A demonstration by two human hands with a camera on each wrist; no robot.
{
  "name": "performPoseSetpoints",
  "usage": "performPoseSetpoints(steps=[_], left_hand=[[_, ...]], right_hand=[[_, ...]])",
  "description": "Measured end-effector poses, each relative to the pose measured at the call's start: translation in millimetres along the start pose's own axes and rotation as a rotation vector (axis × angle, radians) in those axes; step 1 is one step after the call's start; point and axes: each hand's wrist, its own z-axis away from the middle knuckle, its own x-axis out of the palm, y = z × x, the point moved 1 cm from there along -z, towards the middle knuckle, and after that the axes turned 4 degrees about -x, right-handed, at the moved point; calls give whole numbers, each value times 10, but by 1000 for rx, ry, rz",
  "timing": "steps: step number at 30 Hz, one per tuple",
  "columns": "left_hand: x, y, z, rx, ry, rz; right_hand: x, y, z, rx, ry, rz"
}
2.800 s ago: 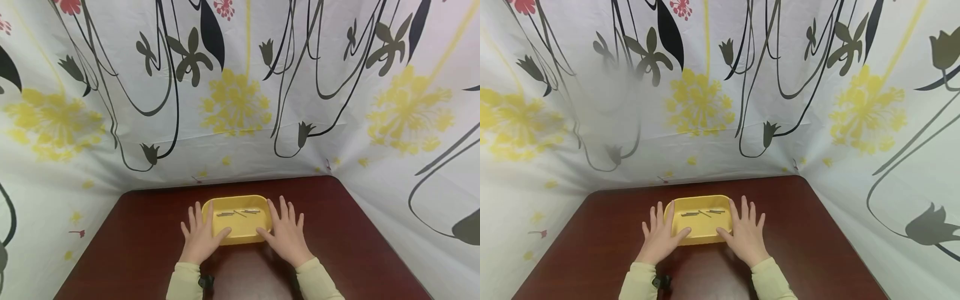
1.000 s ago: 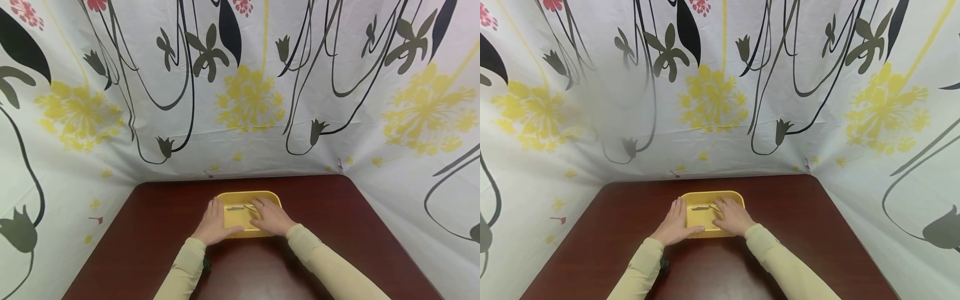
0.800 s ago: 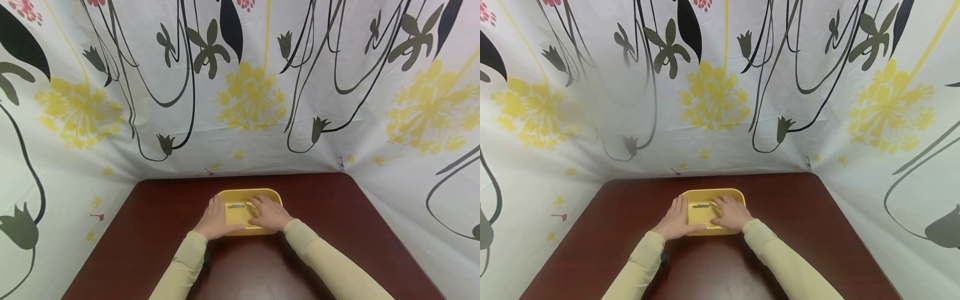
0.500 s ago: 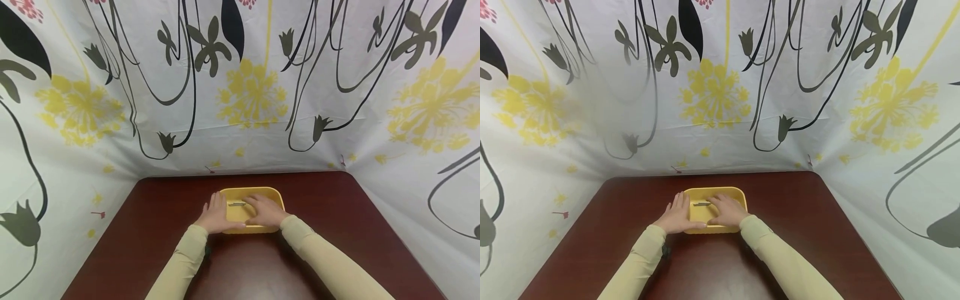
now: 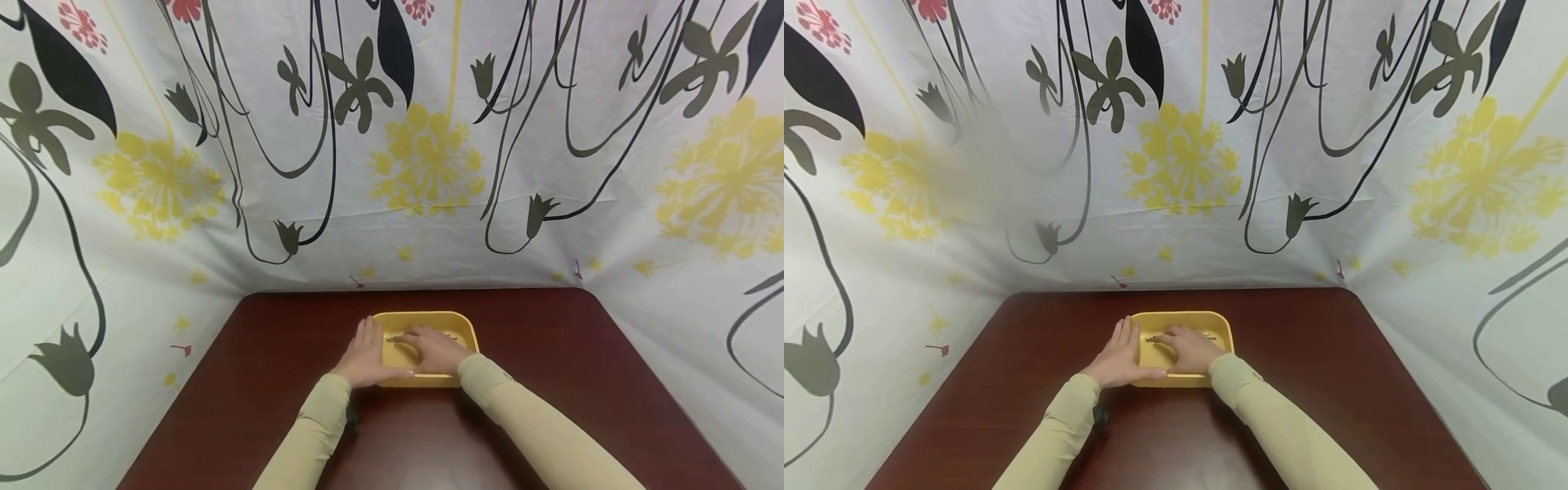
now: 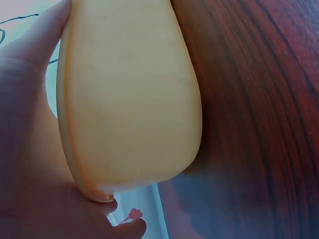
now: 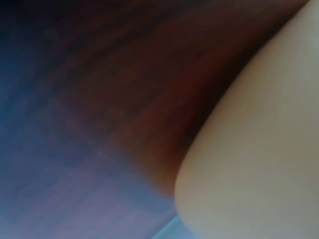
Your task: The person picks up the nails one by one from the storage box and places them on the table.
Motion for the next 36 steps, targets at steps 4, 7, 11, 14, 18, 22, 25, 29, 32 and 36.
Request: performPoseSetpoints(steps=[4,7,11,14,18,22,25,29,32,36], left_hand=[[-2,7,13,-9,-8,5],[4,4,16,-16,-19,10],[6,10,29,-28,-24,13],[-3,10,33,-23,-22,17],[-4,-6,26,-11,-18,23],[3,-10,14,-8,-18,25],[-1,-2,18,-10,-22,22],[-16,11,33,-13,-24,24],[-33,16,36,-14,-25,39],[-45,16,26,-17,-22,48]], right_hand=[[-12,-19,5,-17,26,2],[-32,-37,8,-12,34,16],[-29,-20,3,6,40,33],[-20,5,-12,-13,79,38],[-25,5,-24,-55,150,63],[-41,0,-29,-51,189,94],[-48,-4,-33,-38,196,98],[-49,-5,-40,-35,207,96],[-55,-8,-51,-26,214,87],[-67,-8,-66,1,201,79]])
